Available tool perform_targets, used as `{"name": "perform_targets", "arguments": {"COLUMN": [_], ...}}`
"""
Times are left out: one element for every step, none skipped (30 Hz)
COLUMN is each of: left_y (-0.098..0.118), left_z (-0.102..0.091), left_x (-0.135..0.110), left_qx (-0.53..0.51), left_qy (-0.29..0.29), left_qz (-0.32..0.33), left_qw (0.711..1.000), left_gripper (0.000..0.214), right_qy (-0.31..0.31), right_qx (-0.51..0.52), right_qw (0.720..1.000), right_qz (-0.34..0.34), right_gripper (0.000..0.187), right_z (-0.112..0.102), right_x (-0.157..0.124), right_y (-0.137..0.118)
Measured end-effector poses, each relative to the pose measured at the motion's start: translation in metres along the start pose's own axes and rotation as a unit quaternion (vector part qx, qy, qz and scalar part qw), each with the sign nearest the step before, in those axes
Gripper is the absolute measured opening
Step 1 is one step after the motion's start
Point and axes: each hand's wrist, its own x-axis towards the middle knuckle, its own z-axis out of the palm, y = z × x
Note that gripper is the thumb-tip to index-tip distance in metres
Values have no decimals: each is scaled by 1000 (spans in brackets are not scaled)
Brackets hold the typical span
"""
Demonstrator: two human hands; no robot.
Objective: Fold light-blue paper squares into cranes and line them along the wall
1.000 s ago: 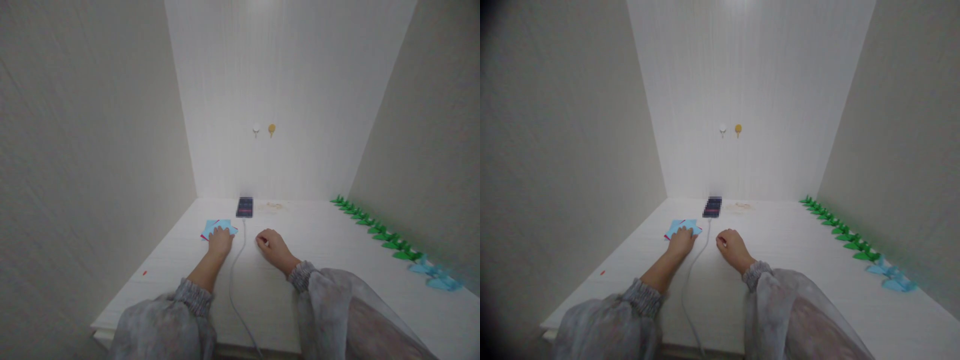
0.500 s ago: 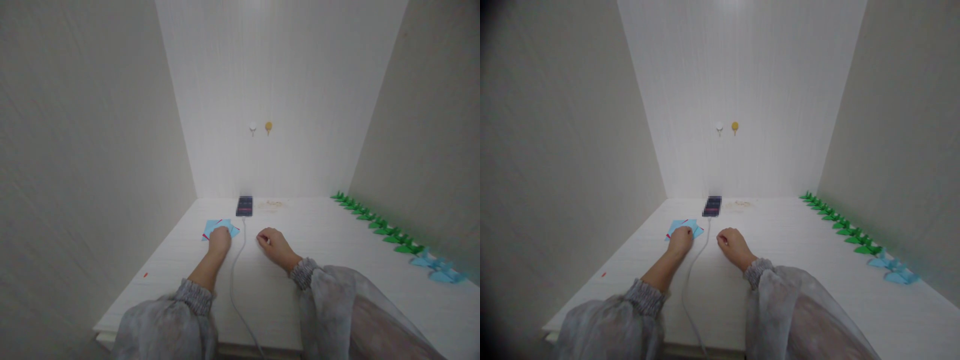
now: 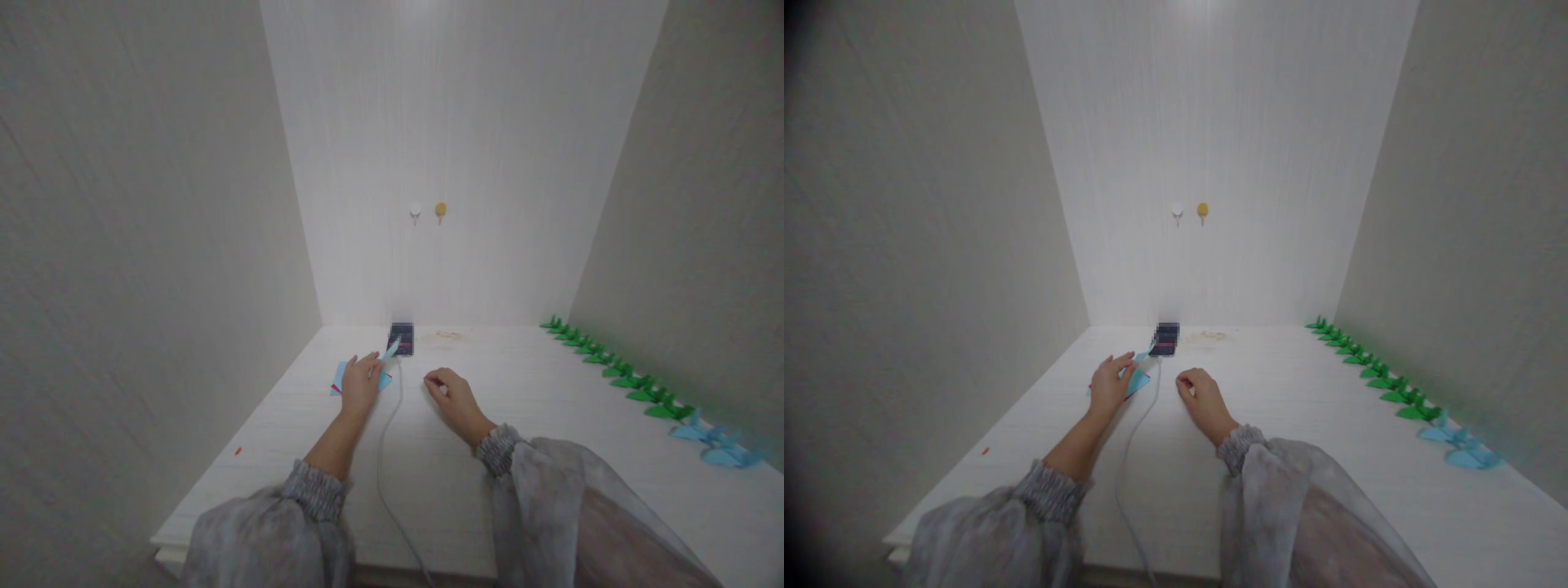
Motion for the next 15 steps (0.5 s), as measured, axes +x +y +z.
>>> {"name": "perform_targets", "arguments": {"left_y": [3,6,8,10,12,13,13,13,12,12,12,12,13,14,16], "left_z": [1,3,4,6,7,8,9,10,11,12,13,13,14,16,17], "left_x": [0,0,-1,-1,-2,-2,-3,-3,-3,-3,-4,-4,-4,-5,-6], "left_qx": [-65,-131,-191,-241,-283,-318,-347,-371,-390,-404,-415,-424,-433,-444,-458], "left_qy": [-1,-2,-6,-9,-16,-28,-39,-51,-61,-66,-68,-71,-78,-90,-110], "left_qz": [16,13,3,-15,-37,-56,-77,-97,-118,-139,-158,-172,-180,-184,-186], "left_qw": [998,991,982,970,958,946,934,922,911,902,893,886,880,872,862], "left_gripper": [22,21,20,20,20,22,23,25,26,27,28,29,29,30,30], "right_qy": [25,47,63,69,64,47,24,-1,-26,-46,-57,-61,-59,-54,-46], "right_qx": [39,81,123,166,212,258,301,338,366,386,398,405,409,410,408], "right_qw": [999,994,987,976,964,951,938,926,915,905,897,891,887,884,883], "right_qz": [22,52,86,120,146,162,168,169,168,173,183,195,207,218,227], "right_gripper": [22,34,49,63,71,72,67,58,48,39,34,31,30,30,30], "right_z": [0,1,1,0,0,-1,-2,-3,-3,-3,-3,-3,-3,-3,-3], "right_x": [2,3,5,6,7,8,8,7,6,5,4,4,3,3,2], "right_y": [1,2,3,3,3,3,2,2,1,0,0,0,0,0,1]}}
